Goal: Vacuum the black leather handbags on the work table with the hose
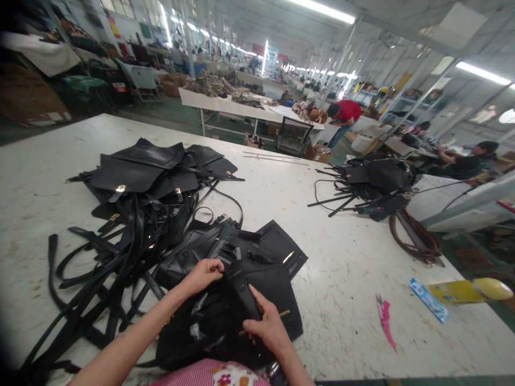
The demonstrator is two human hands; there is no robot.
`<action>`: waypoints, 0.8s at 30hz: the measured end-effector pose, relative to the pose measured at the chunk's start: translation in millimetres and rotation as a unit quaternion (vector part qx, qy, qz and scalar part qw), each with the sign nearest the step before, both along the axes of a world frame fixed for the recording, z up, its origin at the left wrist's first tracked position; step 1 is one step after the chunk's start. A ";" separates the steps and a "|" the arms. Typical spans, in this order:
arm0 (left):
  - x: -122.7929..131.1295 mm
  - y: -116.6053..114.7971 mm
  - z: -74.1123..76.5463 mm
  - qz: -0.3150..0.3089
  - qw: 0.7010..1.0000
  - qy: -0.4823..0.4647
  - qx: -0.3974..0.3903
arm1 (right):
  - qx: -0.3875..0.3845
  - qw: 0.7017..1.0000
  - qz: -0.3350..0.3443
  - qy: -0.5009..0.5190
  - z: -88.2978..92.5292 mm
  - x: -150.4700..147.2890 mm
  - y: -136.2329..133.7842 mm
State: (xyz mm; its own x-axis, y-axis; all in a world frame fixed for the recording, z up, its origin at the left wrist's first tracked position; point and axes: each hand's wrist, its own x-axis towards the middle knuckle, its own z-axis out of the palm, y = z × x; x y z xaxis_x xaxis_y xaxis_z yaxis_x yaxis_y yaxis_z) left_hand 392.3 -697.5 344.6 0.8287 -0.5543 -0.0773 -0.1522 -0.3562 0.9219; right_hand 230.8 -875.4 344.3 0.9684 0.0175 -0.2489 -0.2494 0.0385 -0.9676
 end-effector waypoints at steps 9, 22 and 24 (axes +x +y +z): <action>1.7 -0.5 -7.6 -0.045 0.977 0.185 -0.098 | 0.033 0.999 0.014 -0.017 -6.9 -0.7 -12.6; 5.5 -18.0 -18.8 0.019 0.987 0.144 -0.066 | 0.036 0.999 -0.018 -0.026 10.0 -12.4 -3.9; 3.6 -18.1 -19.5 0.022 0.988 0.135 -0.073 | 0.030 0.999 -0.011 -0.021 15.2 -9.4 -4.5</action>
